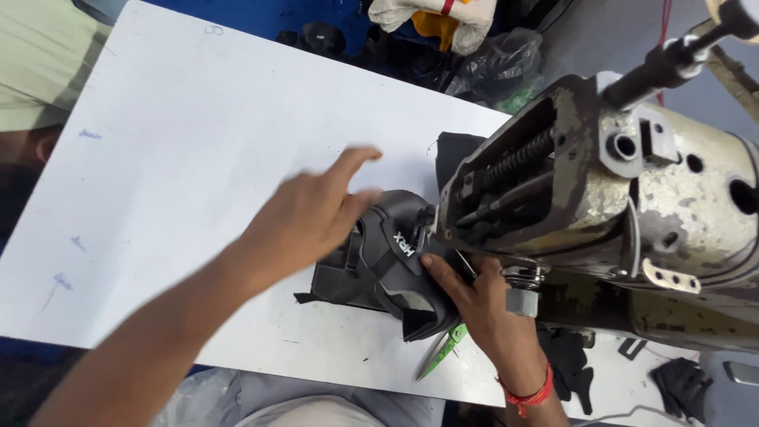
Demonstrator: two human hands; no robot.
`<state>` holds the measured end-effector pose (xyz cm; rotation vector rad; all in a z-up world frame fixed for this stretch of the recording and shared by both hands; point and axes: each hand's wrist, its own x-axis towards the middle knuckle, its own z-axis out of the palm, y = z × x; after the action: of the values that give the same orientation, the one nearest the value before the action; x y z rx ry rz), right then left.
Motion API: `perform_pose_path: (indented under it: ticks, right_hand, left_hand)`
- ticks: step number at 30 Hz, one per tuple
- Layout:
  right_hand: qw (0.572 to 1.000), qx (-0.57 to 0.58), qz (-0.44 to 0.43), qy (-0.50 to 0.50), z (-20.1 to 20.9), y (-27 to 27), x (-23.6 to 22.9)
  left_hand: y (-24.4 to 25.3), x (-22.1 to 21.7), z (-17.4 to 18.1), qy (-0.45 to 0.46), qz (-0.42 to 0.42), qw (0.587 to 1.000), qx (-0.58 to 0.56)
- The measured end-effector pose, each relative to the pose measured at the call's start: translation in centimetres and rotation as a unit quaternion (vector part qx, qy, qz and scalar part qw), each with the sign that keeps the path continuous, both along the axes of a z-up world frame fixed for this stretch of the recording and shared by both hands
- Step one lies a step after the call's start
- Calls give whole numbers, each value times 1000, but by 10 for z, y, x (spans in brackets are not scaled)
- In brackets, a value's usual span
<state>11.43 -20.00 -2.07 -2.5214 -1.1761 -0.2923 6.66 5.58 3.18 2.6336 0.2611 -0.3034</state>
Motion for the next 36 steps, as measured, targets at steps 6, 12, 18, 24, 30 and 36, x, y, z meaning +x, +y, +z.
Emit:
perform_pose_path:
  ticks: [6, 12, 18, 24, 30, 36]
  right_hand:
    - [931, 67, -151, 325, 2, 15, 6]
    - [907, 44, -229, 350, 25, 32, -5]
    - [931, 137, -165, 296, -2, 11, -13]
    - [936, 155, -187, 253, -4, 17, -21]
    - [933, 155, -218, 239, 3, 29, -30]
    - [930, 144, -228, 252, 11, 32, -25]
  left_hand:
    - [-30, -30, -55, -3, 75, 850, -521]
    - [-56, -27, -66, -191, 107, 886, -409]
    - [-47, -23, -18, 40, 159, 903, -396]
    - [-38, -14, -43, -83, 74, 901, -420]
    - [-27, 4, -45, -64, 29, 927, -369]
    - [-22, 11, -62, -12, 88, 858, -507]
